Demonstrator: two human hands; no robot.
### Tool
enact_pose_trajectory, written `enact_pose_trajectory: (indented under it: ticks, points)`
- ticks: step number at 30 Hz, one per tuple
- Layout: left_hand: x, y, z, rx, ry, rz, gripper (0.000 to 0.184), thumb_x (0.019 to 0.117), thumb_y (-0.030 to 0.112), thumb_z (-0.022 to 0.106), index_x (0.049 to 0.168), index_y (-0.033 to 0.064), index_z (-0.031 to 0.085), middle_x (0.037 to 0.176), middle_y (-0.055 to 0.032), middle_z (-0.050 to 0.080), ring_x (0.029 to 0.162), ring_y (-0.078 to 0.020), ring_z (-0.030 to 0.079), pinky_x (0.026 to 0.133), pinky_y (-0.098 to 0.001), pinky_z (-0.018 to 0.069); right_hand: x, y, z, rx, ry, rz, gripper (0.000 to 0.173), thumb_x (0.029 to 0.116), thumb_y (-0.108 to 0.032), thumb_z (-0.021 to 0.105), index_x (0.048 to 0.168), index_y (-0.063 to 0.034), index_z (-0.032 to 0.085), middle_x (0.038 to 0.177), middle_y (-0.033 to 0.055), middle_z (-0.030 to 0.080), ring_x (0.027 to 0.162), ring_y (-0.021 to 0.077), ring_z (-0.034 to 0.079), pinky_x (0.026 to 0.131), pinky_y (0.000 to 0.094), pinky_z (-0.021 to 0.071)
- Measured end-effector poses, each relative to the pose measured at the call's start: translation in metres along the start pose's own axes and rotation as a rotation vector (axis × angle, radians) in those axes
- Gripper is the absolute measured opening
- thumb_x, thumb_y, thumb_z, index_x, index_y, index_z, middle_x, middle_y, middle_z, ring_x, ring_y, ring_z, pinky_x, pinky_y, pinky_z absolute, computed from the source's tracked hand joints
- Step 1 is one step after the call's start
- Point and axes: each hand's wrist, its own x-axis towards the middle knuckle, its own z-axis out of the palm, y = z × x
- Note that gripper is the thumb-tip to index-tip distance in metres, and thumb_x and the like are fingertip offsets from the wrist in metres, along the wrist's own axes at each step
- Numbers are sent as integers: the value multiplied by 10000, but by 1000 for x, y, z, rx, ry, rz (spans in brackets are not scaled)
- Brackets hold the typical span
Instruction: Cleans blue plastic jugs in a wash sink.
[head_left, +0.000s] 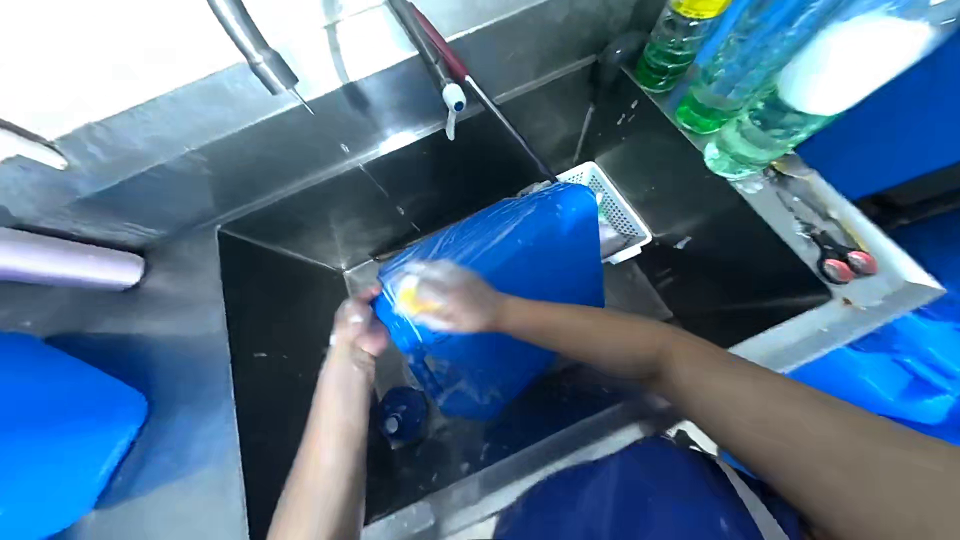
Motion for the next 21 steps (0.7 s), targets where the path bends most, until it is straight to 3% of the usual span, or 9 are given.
enact_pose_trajectory:
  ticks: [3, 5, 7, 9, 11, 14, 16, 18, 21]
  points:
    - [28, -14, -13, -14, 167, 40, 280, 1104, 215, 344, 1194, 41, 544, 949, -87, 639, 819, -163, 661, 714, -356, 575, -22, 136, -52, -258, 119, 549, 355, 1029, -238, 543, 1231, 22, 674, 1228, 235, 685, 1180, 379, 653, 1043, 544, 494]
    - [41, -17, -13, -23, 259, 39, 274, 1106, 232, 352, 1176, 41, 537, 942, -90, 614, 809, -168, 641, 711, -356, 558, -32, 174, -50, -282, 49, 815, 501, 1074, -302, 421, 1383, 75, 538, 1428, 340, 506, 1363, 502, 469, 1128, 652, 349]
    - [44, -19, -3, 8, 300, 93, 269, 1114, 230, 358, 1192, 44, 536, 952, -79, 610, 816, -149, 637, 722, -342, 557, -29, 129, -2, -296, 28, 712, 484, 1031, -304, 470, 1232, 112, 613, 1314, 365, 562, 1285, 532, 509, 1032, 696, 401]
    - [33, -31, -2, 102, 272, 214, 288, 1102, 154, 400, 1332, -5, 468, 1059, -104, 607, 894, -126, 646, 792, -324, 565, -15, 56, 20, -61, -130, 549, 386, 988, -259, 595, 1059, 109, 686, 1172, 323, 640, 1191, 478, 580, 1007, 616, 447]
    - [12, -53, -16, 304, 186, 366, 472, 1024, 74, 479, 1441, -96, 337, 1153, -146, 594, 949, -72, 642, 848, -257, 558, -16, 62, 9, 108, -290, 545, 311, 996, -193, 618, 1097, 82, 723, 1174, 276, 682, 1173, 426, 629, 1022, 563, 477]
    - [3, -84, -29, 424, 94, 529, 371, 936, 54, 555, 1246, -120, 449, 908, 37, 626, 788, 81, 637, 737, -131, 552, -86, 203, -8, 71, -281, 901, 374, 1085, -236, 489, 1275, 33, 667, 1277, 283, 657, 1217, 452, 620, 1042, 647, 456]
    - [9, -84, -32, 373, 48, 536, 187, 941, 27, 526, 1118, -32, 514, 795, 138, 642, 712, 94, 639, 681, -129, 558, -101, 236, -13, 36, -261, 1136, 471, 1100, -326, 445, 1310, 62, 610, 1322, 336, 605, 1257, 509, 573, 1033, 700, 421]
    - [11, -86, -32, 341, 40, 513, 136, 942, 25, 518, 1076, 10, 530, 765, 161, 644, 690, 82, 644, 662, -138, 564, -72, 172, 2, 67, -293, 986, 472, 1044, -359, 568, 1273, 47, 636, 1311, 295, 616, 1267, 460, 567, 1072, 651, 421]
    - [6, -83, -30, 354, 53, 527, 161, 926, 21, 523, 1079, -30, 526, 786, 142, 628, 726, 101, 629, 707, -119, 548, 16, 32, 28, 292, -427, 406, 490, 886, -423, 749, 1118, 6, 709, 1184, 234, 667, 1196, 412, 588, 1013, 611, 442]
